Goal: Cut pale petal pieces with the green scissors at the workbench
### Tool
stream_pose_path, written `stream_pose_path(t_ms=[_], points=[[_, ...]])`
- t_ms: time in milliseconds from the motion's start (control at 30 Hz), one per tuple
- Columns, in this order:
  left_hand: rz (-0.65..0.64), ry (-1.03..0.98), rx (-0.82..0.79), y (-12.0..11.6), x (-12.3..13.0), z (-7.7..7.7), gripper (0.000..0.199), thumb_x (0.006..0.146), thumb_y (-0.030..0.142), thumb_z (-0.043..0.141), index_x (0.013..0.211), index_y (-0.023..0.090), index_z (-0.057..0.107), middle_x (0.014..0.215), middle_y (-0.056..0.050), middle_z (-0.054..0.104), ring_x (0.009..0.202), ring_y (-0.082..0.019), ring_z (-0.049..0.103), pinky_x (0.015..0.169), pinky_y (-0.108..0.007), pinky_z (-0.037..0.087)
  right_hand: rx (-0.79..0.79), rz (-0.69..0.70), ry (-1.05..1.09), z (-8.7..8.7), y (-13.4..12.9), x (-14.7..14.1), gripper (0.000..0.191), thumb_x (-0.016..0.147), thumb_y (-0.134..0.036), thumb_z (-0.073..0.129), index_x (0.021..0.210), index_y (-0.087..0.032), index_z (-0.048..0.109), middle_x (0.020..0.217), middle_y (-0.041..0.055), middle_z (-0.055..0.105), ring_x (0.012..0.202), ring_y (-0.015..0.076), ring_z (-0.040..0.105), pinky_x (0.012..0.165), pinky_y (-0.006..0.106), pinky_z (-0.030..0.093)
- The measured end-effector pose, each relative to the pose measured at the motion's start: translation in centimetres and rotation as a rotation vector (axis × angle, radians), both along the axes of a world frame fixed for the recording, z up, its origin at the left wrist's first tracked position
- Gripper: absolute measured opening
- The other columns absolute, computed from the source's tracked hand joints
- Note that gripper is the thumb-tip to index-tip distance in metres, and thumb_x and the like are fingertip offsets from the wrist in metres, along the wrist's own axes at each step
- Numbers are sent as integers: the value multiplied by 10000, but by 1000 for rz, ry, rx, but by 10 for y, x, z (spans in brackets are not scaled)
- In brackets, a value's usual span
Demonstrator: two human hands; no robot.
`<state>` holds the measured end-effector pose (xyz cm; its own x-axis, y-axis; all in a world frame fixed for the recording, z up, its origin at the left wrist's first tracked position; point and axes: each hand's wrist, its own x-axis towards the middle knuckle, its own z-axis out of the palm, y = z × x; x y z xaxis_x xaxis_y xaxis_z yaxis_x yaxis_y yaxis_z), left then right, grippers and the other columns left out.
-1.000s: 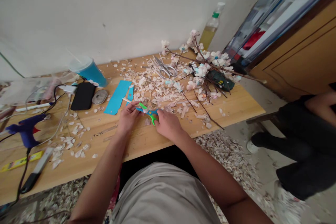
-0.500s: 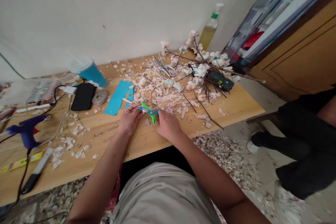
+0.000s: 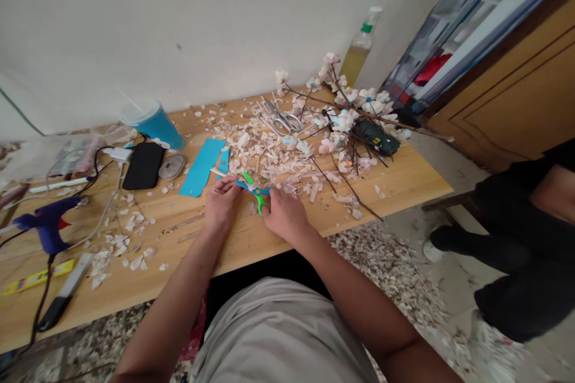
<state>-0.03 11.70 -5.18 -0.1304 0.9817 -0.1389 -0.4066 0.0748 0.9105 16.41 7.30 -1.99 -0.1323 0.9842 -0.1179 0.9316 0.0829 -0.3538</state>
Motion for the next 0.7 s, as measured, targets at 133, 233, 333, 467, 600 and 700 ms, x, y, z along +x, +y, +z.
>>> stream_pose_path(t_ms=[133, 233, 333, 467, 600, 700], points=[[-36, -200, -60, 1, 1, -4, 338, 568, 273, 884, 826, 186, 684, 815, -4, 725, 756, -122, 673, 773, -259, 539, -3, 14, 4, 1, 0, -1, 180, 890, -320, 510, 1007, -195, 564, 1013, 77, 681, 879, 220, 637, 692, 295, 399], [-36, -239, -101, 1, 0, -6, 341, 585, 261, 882, 864, 188, 699, 843, -10, 728, 776, -121, 672, 780, -253, 534, -22, 6, -2, 2, -1, -2, 181, 902, -306, 494, 1024, -196, 569, 1021, 77, 683, 886, 219, 638, 701, 296, 400], [-41, -244, -104, 1, 0, -8, 305, 595, 255, 879, 831, 186, 698, 830, -2, 723, 775, -115, 668, 788, -253, 530, -23, 7, -3, 3, -1, -3, 191, 900, -306, 503, 1041, -194, 567, 1040, 80, 680, 905, 219, 635, 713, 297, 404], [-50, -271, -96, 1, 1, -7, 283, 579, 243, 886, 790, 180, 708, 819, 1, 721, 775, -113, 662, 792, -250, 526, -2, 25, 1, 3, 0, -4, 192, 898, -331, 512, 1021, -191, 562, 1042, 81, 678, 915, 224, 635, 711, 300, 405], [-37, -283, -106, 0, 2, -4, 290, 554, 230, 896, 775, 186, 713, 796, 10, 720, 749, -105, 657, 779, -245, 526, -22, 13, 1, 4, 0, -5, 173, 912, -309, 490, 1018, -194, 562, 1025, 74, 682, 904, 217, 637, 713, 295, 401], [-53, -270, -106, 0, 3, -2, 290, 558, 240, 894, 787, 180, 727, 820, 2, 727, 767, -106, 660, 771, -237, 526, -21, 6, 4, 4, 1, -4, 197, 906, -309, 500, 1050, -187, 555, 1059, 85, 672, 930, 220, 631, 732, 296, 404]])
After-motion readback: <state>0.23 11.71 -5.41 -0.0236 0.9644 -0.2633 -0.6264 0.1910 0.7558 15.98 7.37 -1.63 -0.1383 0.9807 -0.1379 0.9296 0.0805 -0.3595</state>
